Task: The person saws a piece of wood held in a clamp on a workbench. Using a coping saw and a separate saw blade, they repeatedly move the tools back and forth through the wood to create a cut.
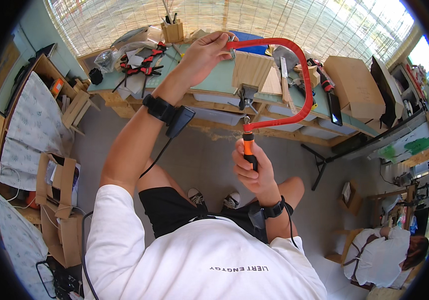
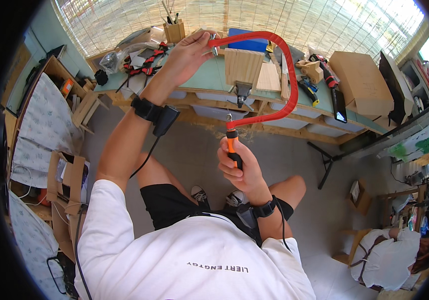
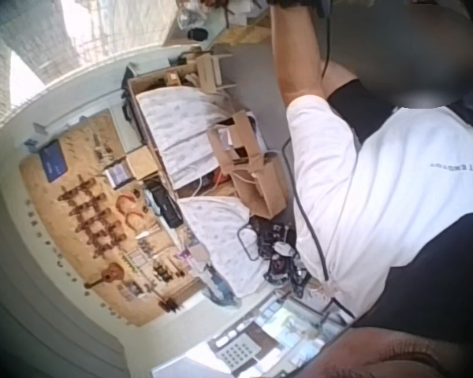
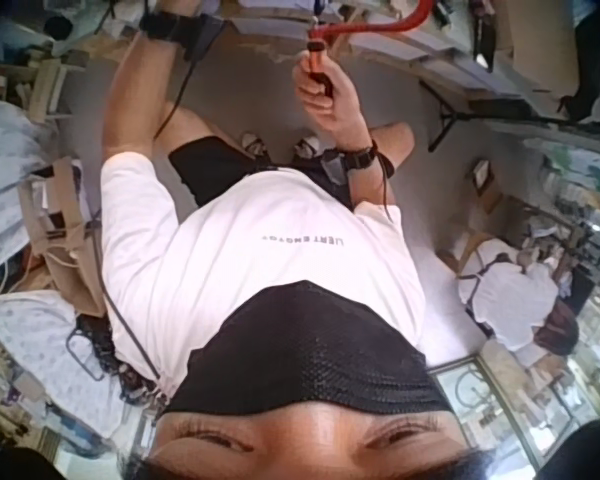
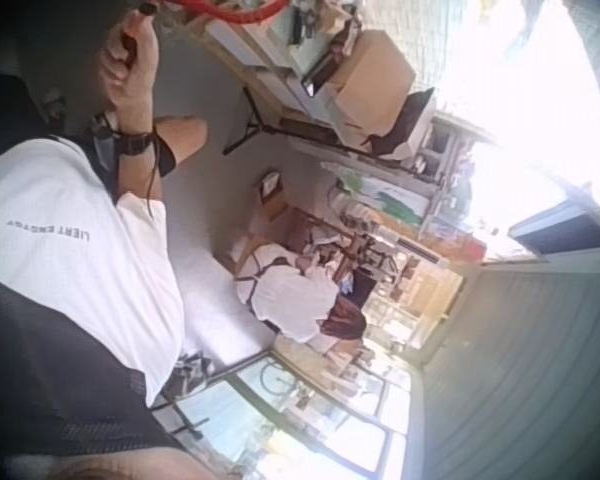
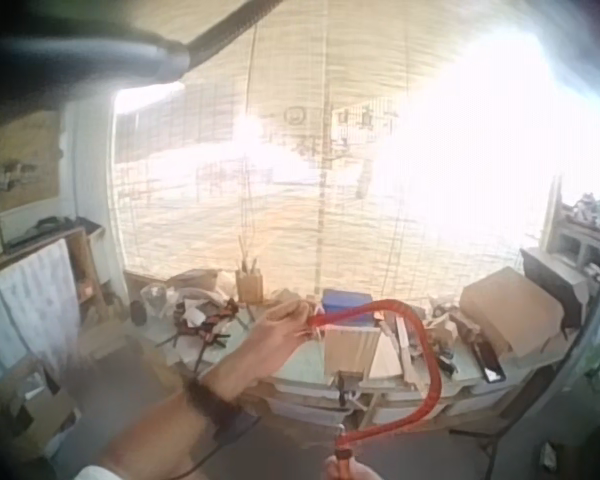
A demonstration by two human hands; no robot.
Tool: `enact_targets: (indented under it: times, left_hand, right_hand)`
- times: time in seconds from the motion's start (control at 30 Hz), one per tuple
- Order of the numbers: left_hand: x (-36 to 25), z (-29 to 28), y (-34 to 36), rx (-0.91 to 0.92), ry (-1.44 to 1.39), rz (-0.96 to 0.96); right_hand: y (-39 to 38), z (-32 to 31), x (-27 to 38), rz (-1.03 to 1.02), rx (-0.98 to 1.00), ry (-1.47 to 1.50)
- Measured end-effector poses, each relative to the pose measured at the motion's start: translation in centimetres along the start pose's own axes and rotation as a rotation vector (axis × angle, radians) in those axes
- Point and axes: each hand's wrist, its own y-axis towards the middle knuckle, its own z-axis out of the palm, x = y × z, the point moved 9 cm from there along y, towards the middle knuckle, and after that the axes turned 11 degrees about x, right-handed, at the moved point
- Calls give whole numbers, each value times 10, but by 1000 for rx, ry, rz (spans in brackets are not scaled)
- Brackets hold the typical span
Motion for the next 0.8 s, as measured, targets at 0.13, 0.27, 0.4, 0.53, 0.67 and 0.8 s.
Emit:
enact_targets:
  times: [0.13,0.27,0.4,0.53,0.67,0.8]
  left_hand:
    - [-31,10,-6,-131,523,4]
    - [-49,36,-10,-118,619,66]
    - [-53,34,-5,-94,648,99]
    - [-57,34,2,2,638,48]
    - [-50,25,4,8,649,26]
    - [-39,26,6,44,565,53]
  right_hand:
    - [-13,-20,42,-291,-467,-893]
    - [-27,-2,58,-499,-540,-1244]
    - [-13,8,30,-275,-339,-865]
    - [-5,14,11,-183,-218,-540]
    - [-4,13,4,-135,-194,-419]
    - [1,19,-2,-107,-75,-280]
